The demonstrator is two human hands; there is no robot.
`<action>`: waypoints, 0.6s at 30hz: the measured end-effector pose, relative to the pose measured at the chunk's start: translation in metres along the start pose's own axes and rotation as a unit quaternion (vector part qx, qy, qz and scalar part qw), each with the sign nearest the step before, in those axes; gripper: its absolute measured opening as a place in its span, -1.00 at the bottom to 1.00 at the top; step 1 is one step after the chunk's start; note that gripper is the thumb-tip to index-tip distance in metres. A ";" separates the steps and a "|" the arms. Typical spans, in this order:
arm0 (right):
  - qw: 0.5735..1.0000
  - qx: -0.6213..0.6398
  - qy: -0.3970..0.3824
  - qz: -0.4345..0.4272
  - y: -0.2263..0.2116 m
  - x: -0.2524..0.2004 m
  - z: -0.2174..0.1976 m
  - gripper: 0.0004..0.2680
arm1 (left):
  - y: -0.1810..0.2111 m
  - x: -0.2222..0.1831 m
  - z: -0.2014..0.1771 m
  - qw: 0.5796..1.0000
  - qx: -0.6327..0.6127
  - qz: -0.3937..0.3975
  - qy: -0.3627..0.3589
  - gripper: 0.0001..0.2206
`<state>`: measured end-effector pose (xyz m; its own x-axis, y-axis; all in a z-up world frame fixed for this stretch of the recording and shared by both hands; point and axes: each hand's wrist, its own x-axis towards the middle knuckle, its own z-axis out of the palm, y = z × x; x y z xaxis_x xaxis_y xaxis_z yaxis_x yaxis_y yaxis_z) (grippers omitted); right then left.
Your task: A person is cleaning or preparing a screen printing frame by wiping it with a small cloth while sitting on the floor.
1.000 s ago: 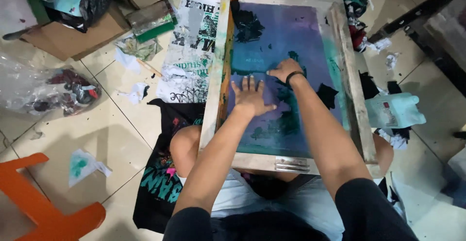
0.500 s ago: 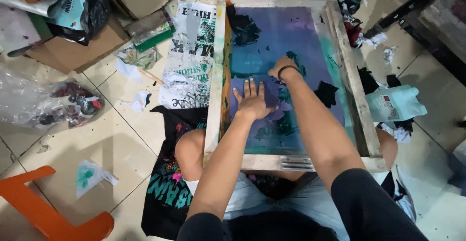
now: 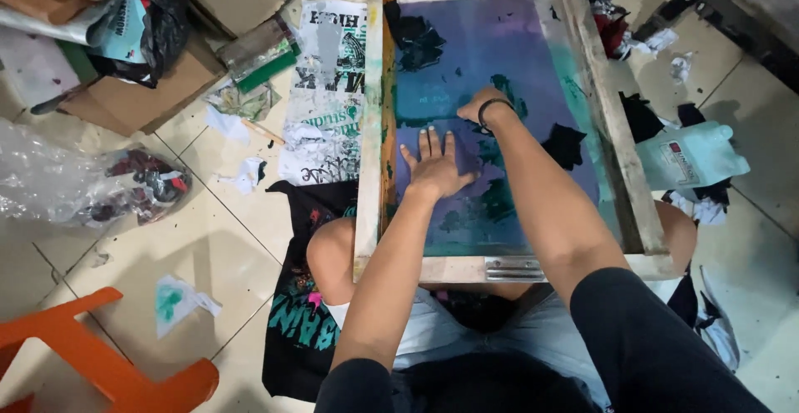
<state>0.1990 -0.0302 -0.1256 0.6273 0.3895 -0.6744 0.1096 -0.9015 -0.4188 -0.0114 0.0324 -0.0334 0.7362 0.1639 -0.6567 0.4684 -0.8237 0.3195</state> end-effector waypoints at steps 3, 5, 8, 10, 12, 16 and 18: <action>0.998 0.060 0.019 0.025 -0.021 -0.043 -0.015 -0.66 | 0.001 -0.003 -0.003 1.000 -0.007 -0.002 0.003 -0.11; 0.997 0.073 0.010 0.027 -0.020 -0.039 -0.016 -0.62 | 0.001 -0.004 -0.002 1.000 -0.012 0.005 0.008 -0.12; 1.000 -0.010 0.012 0.011 -0.023 -0.024 -0.007 -0.69 | 0.004 -0.010 -0.005 1.000 -0.011 0.007 0.017 -0.12; 0.994 -0.105 0.029 -0.006 -0.031 -0.016 0.001 -0.79 | 0.008 -0.005 -0.005 1.000 -0.003 0.005 0.024 -0.12; 0.974 -0.210 0.087 0.001 -0.044 -0.017 0.017 -0.82 | 0.009 0.002 0.006 0.998 0.026 -0.010 0.056 -0.13; 0.962 -0.227 0.146 -0.030 -0.049 0.024 0.047 -0.85 | 0.014 -0.002 0.005 0.997 0.035 -0.009 0.072 -0.16; 0.968 -0.203 0.141 -0.037 -0.059 0.023 0.051 -0.83 | 0.013 -0.006 0.001 0.997 0.047 -0.011 0.062 -0.19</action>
<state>0.1679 0.0420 -0.1472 0.7859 0.4404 -0.4340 0.4208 -0.8953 -0.1464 -0.0098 0.0203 -0.0260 0.7840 0.2428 -0.5714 0.4412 -0.8653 0.2378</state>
